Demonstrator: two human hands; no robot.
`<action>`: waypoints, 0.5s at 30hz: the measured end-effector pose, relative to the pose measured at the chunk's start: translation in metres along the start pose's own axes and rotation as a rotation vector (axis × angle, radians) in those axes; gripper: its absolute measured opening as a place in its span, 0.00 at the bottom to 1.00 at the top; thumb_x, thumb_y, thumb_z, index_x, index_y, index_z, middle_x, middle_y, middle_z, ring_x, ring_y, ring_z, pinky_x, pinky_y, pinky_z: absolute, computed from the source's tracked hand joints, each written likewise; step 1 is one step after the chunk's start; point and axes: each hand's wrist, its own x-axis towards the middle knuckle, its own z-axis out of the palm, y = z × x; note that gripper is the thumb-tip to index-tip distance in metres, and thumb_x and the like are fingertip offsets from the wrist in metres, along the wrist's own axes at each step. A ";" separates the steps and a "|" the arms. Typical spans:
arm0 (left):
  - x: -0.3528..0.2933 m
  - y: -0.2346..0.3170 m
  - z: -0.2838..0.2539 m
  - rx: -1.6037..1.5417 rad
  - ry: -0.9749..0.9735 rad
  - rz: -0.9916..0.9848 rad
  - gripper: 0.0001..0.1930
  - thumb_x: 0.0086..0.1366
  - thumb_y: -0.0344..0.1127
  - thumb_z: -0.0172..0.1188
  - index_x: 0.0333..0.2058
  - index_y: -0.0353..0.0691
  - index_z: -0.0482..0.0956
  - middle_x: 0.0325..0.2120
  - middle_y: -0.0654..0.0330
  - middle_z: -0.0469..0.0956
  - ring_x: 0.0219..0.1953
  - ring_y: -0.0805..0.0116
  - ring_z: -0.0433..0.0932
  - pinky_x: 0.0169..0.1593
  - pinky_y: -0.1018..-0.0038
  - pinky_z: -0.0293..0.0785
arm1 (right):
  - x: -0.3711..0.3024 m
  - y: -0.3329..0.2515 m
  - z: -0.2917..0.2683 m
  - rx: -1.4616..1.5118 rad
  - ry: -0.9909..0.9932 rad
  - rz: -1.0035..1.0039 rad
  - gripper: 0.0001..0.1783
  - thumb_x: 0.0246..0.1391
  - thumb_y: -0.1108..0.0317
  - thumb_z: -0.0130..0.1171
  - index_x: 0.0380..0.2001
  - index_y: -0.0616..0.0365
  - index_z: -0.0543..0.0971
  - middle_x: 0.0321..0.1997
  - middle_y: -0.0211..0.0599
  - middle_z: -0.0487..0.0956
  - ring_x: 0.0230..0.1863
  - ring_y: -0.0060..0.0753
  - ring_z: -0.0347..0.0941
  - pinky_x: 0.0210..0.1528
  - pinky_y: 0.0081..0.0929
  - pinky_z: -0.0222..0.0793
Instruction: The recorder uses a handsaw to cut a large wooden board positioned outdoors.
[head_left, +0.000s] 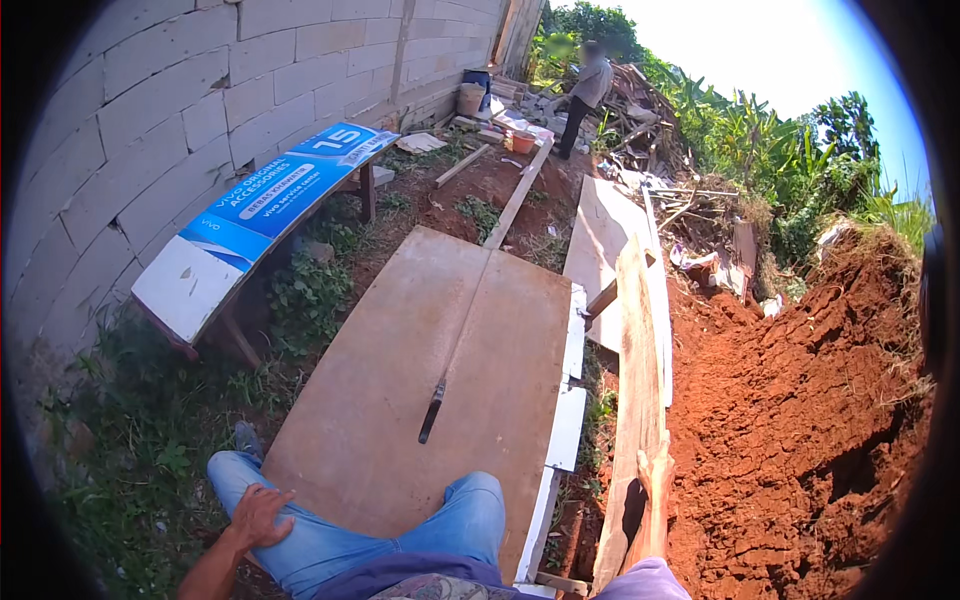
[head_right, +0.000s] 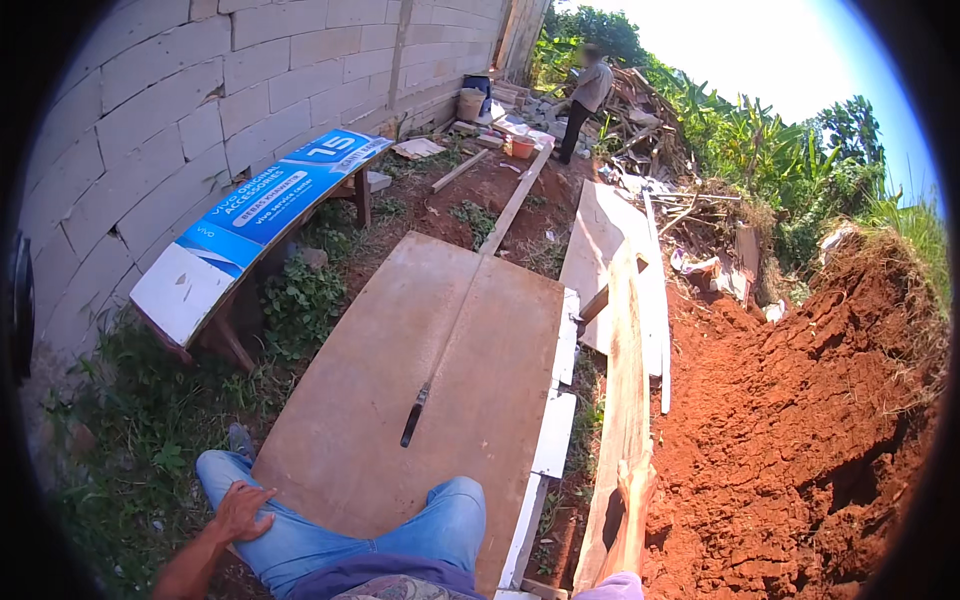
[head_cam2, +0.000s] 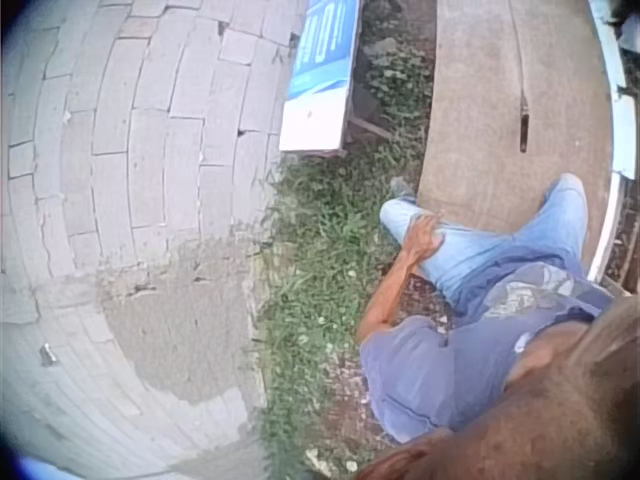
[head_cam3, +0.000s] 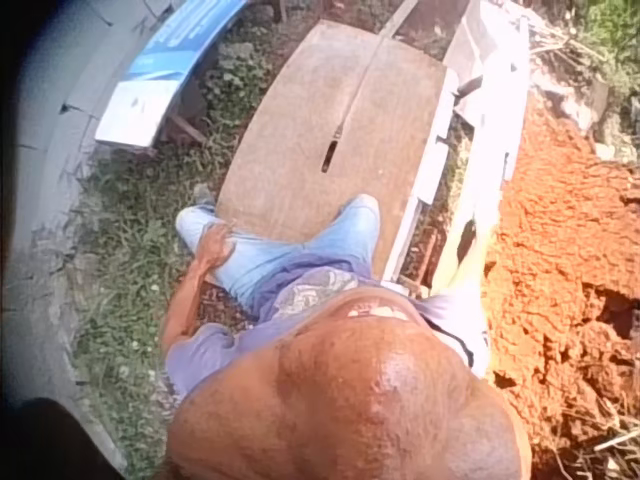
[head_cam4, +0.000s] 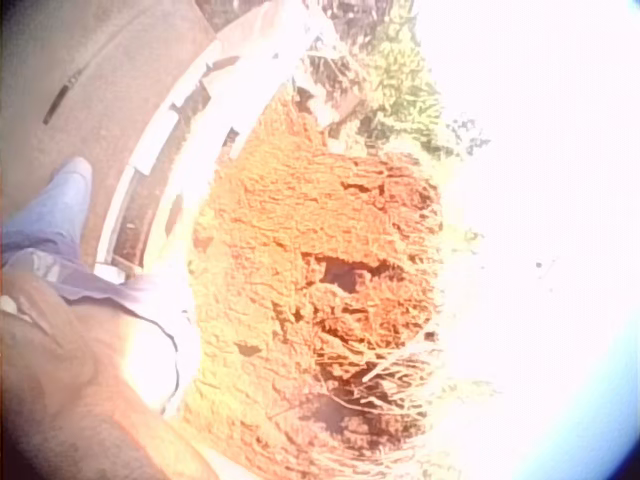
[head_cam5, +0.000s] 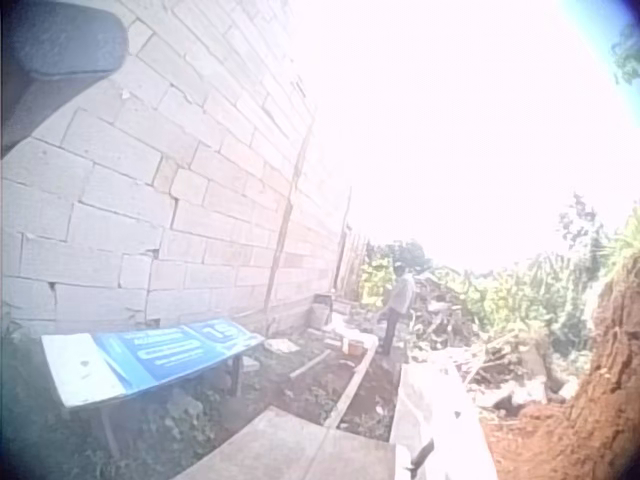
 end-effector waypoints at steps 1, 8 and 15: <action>-0.003 0.000 -0.002 -0.037 0.050 -0.045 0.28 0.56 0.45 0.64 0.54 0.39 0.77 0.44 0.49 0.82 0.51 0.52 0.77 0.63 0.54 0.61 | 0.009 -0.012 0.007 0.012 0.006 0.003 0.25 0.59 0.63 0.60 0.57 0.65 0.76 0.48 0.56 0.82 0.47 0.53 0.80 0.50 0.42 0.75; 0.014 0.008 -0.031 -1.023 0.263 -0.501 0.26 0.60 0.28 0.66 0.57 0.32 0.73 0.25 0.58 0.80 0.26 0.70 0.81 0.32 0.74 0.78 | 0.013 -0.015 0.004 0.013 0.033 0.072 0.25 0.59 0.63 0.60 0.57 0.65 0.75 0.48 0.56 0.82 0.47 0.53 0.80 0.50 0.42 0.74; -0.062 0.067 -0.268 -1.333 -0.238 0.684 0.32 0.58 0.19 0.66 0.61 0.31 0.66 0.33 0.41 0.82 0.36 0.50 0.84 0.45 0.52 0.81 | 0.011 -0.016 0.016 0.031 0.030 0.144 0.26 0.59 0.62 0.59 0.57 0.65 0.75 0.48 0.56 0.82 0.47 0.53 0.80 0.50 0.42 0.74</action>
